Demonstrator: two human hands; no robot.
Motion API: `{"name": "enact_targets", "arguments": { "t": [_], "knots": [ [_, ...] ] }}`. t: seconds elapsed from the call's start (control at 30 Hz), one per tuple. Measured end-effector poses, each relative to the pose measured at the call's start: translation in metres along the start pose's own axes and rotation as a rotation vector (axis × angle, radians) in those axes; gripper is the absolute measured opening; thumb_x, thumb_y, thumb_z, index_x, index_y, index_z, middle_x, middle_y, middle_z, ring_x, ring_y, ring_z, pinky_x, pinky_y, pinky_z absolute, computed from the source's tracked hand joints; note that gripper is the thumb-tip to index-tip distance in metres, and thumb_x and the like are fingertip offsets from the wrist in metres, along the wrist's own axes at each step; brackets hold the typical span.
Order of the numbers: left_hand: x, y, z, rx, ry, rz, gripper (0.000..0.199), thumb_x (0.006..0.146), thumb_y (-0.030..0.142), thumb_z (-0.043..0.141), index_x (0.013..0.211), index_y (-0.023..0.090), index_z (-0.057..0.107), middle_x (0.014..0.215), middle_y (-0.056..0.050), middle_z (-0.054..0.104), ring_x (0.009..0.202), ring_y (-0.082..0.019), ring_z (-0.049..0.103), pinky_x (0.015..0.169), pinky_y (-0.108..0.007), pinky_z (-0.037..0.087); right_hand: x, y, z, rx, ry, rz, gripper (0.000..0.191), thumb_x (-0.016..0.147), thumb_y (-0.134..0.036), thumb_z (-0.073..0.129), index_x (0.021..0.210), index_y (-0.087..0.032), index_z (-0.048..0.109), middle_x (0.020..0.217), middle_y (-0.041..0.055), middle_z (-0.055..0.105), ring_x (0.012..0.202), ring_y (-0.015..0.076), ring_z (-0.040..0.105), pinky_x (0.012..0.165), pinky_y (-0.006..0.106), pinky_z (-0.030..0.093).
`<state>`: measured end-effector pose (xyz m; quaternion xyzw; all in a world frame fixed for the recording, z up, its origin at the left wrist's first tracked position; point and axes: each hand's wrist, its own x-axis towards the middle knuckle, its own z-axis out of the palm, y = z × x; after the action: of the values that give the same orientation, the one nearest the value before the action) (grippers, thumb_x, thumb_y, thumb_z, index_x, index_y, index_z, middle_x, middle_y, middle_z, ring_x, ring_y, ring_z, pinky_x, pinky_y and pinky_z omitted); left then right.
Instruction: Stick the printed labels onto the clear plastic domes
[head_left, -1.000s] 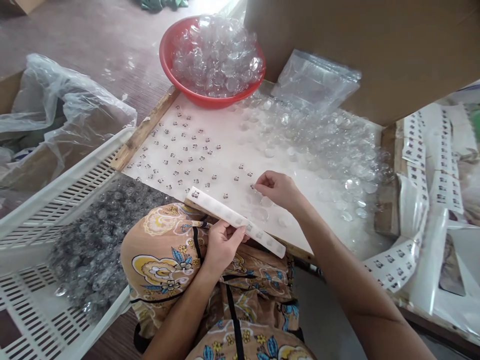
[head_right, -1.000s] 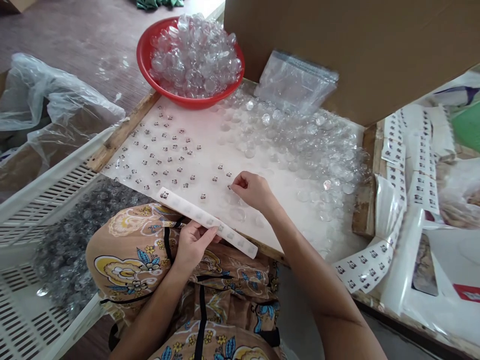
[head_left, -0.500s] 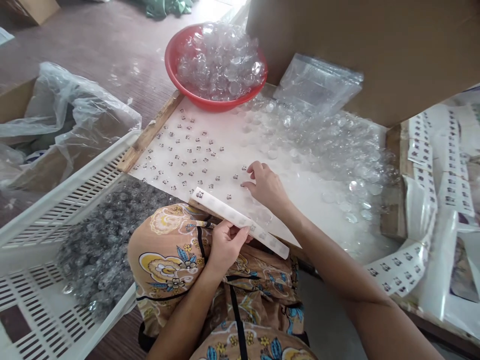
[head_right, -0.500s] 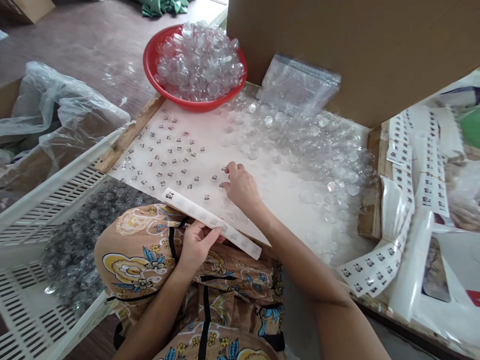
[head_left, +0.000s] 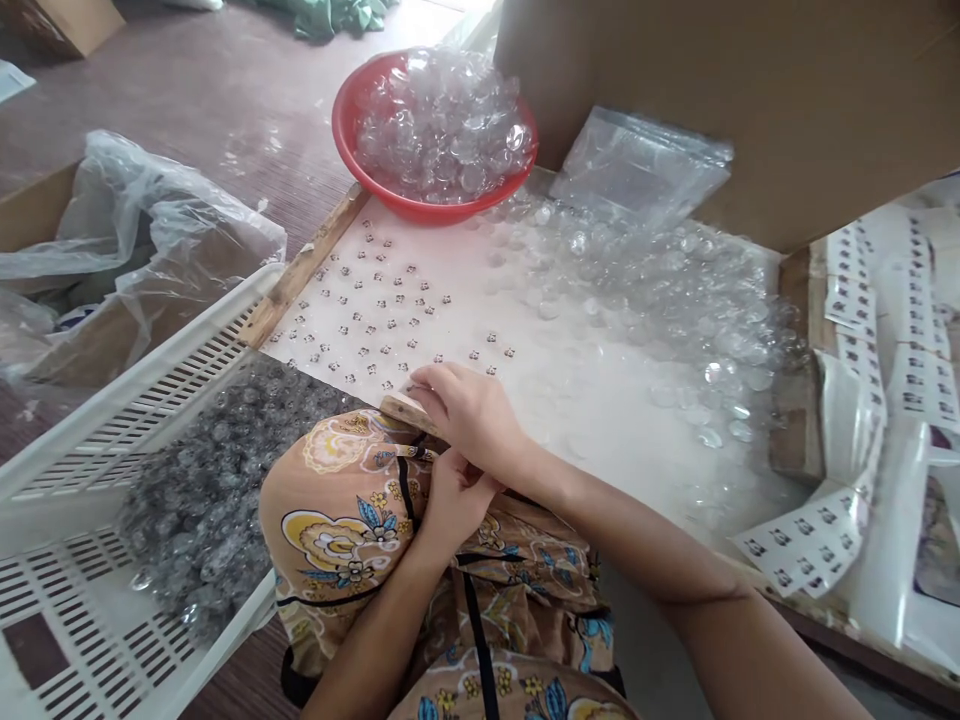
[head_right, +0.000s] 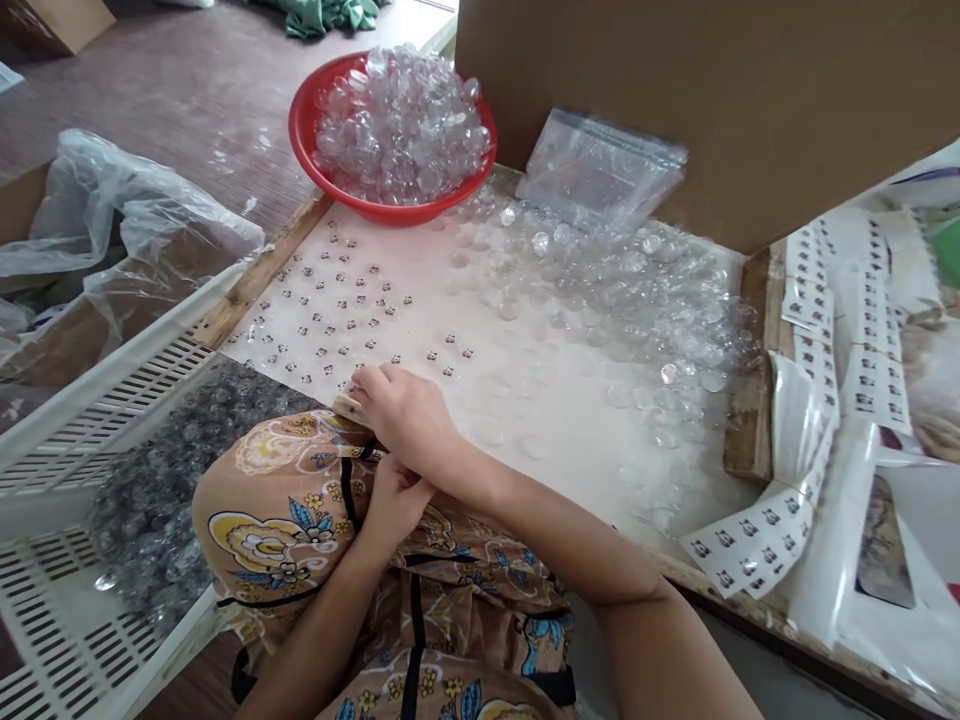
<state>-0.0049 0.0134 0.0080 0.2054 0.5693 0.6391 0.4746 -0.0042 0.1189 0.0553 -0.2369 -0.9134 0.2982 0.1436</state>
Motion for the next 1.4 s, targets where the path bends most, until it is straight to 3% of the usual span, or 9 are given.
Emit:
{"name": "enact_targets", "arguments": {
  "t": [0.17,0.3,0.37,0.43,0.53,0.63,1.13,1.27,1.4],
  "knots": [
    [0.001,-0.003,-0.001,0.041,0.056,-0.004,0.024,0.061,0.02,0.075,0.053,0.015,0.053,0.047,0.005,0.046,0.048,-0.008,0.037,0.045,-0.02,0.027,-0.013,-0.002,0.0,-0.09,-0.013,-0.113,0.019,0.098,-0.021,0.046,0.099,-0.02,0.064,0.096,0.0083,0.07,0.082,0.0191,0.061,0.07,0.032,0.045],
    [0.001,-0.002,0.0,-0.024,0.043,-0.036,0.023,0.063,0.025,0.079,0.06,0.014,0.06,0.053,0.003,0.056,0.05,-0.011,0.048,0.048,-0.021,0.038,-0.015,0.002,-0.02,0.178,0.16,-0.173,0.013,0.095,-0.023,0.052,0.089,-0.021,0.063,0.112,0.0081,0.066,0.1,0.0191,0.061,0.079,0.032,0.05],
    [0.0,-0.003,0.001,-0.068,0.014,-0.065,0.019,0.07,0.029,0.077,0.07,0.014,0.065,0.06,0.0,0.063,0.055,-0.013,0.056,0.054,-0.024,0.047,-0.017,0.016,-0.036,0.356,0.306,-0.069,0.008,0.09,-0.026,0.058,0.084,-0.022,0.062,0.106,0.0062,0.065,0.096,0.0176,0.061,0.074,0.03,0.051],
    [-0.002,-0.005,0.0,-0.088,-0.01,-0.08,0.018,0.074,0.031,0.074,0.078,0.014,0.068,0.066,-0.002,0.068,0.06,-0.015,0.062,0.059,-0.027,0.052,-0.022,0.038,-0.051,0.46,0.383,0.125,0.01,0.086,-0.029,0.063,0.081,-0.022,0.06,0.086,0.0023,0.062,0.077,0.014,0.059,0.061,0.027,0.047],
    [-0.006,-0.008,-0.001,-0.069,-0.084,-0.06,0.017,0.077,0.03,0.073,0.081,0.014,0.071,0.071,-0.004,0.069,0.064,-0.017,0.064,0.062,-0.027,0.054,-0.035,0.072,-0.057,0.478,0.181,0.351,0.017,0.081,-0.034,0.066,0.075,-0.02,0.059,0.062,-0.0029,0.053,0.055,0.0097,0.045,0.05,0.024,0.036],
    [-0.008,-0.008,-0.003,-0.044,-0.147,-0.003,0.016,0.079,0.03,0.071,0.083,0.014,0.072,0.075,-0.005,0.069,0.066,-0.017,0.064,0.064,-0.027,0.054,-0.048,0.091,-0.047,0.428,0.005,0.42,0.021,0.077,-0.037,0.066,0.071,-0.018,0.06,0.057,-0.0033,0.052,0.053,0.009,0.041,0.049,0.025,0.032],
    [-0.009,-0.01,-0.002,-0.085,-0.135,0.001,0.019,0.077,0.032,0.074,0.084,0.014,0.074,0.074,-0.005,0.068,0.064,-0.015,0.063,0.062,-0.026,0.055,-0.044,0.083,-0.027,0.045,-0.105,0.458,0.006,0.078,-0.021,0.065,0.072,-0.02,0.063,0.067,-0.0006,0.065,0.062,0.0133,0.056,0.06,0.025,0.039],
    [-0.008,-0.009,-0.002,-0.111,-0.148,-0.016,0.02,0.077,0.033,0.075,0.087,0.015,0.075,0.076,-0.005,0.069,0.067,-0.016,0.063,0.064,-0.028,0.056,-0.033,0.073,-0.019,-0.21,-0.121,0.351,0.003,0.085,-0.022,0.062,0.085,-0.02,0.064,0.089,0.005,0.069,0.075,0.0177,0.061,0.061,0.027,0.036],
    [-0.008,-0.003,-0.004,-0.215,-0.162,-0.071,0.021,0.075,0.032,0.078,0.087,0.016,0.076,0.073,-0.004,0.069,0.064,-0.016,0.065,0.062,-0.028,0.057,-0.012,0.069,-0.012,-0.269,-0.121,0.342,0.021,0.087,-0.024,0.063,0.107,-0.02,0.059,0.095,0.0061,0.07,0.076,0.0207,0.062,0.061,0.029,0.036]
  ]
}}
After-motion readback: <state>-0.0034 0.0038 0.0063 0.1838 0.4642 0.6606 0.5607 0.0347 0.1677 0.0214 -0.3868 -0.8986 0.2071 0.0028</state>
